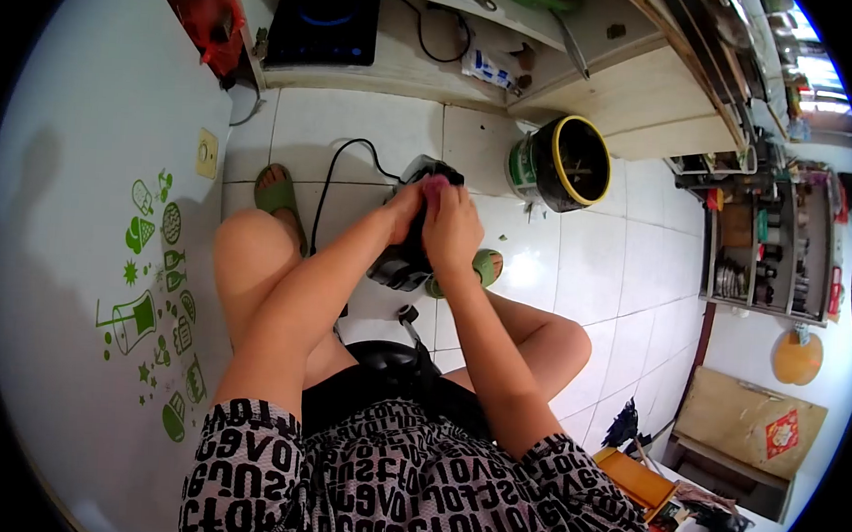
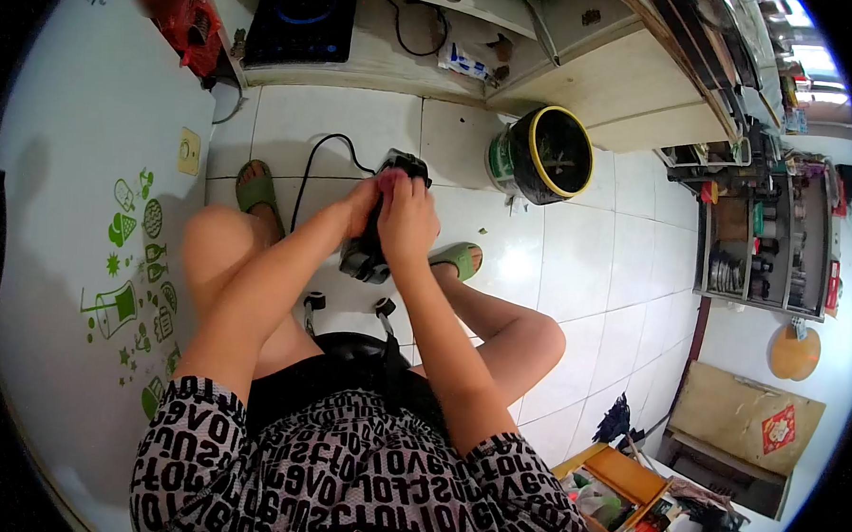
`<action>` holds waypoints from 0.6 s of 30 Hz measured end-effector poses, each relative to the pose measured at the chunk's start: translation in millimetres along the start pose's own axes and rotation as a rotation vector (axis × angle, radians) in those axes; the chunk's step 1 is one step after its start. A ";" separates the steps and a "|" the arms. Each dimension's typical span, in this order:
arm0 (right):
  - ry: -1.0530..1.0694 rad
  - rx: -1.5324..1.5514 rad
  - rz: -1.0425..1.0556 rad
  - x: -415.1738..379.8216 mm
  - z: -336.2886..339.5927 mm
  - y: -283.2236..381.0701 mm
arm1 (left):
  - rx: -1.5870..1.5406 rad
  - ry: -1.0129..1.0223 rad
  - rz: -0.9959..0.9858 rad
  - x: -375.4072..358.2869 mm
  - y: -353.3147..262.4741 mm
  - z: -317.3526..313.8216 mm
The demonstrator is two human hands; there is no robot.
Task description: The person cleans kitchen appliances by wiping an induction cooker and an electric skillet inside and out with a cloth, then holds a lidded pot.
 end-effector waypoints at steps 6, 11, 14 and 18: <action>0.233 0.206 0.009 -53.6 -1.7 -23.8 | 0.041 0.055 -0.141 25.6 10.7 19.3; -0.060 0.431 -0.188 13.3 44.0 -19.7 | 0.051 0.211 -0.095 27.7 9.3 35.9; -0.124 0.496 -0.038 26.6 20.3 -9.8 | 0.126 0.122 -0.168 -7.1 10.9 14.5; -0.028 0.139 0.119 -16.1 10.8 13.1 | 0.064 0.253 -0.199 11.9 9.0 25.6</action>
Point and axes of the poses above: each hand's wrist, its own x-axis towards the middle knuckle, its own z-axis out of the back of the hand, y = z × x, the point moved 1 cm from there along x, towards the middle knuckle, and after that the axes turned 2 degrees about -x, right-handed, at the moved point
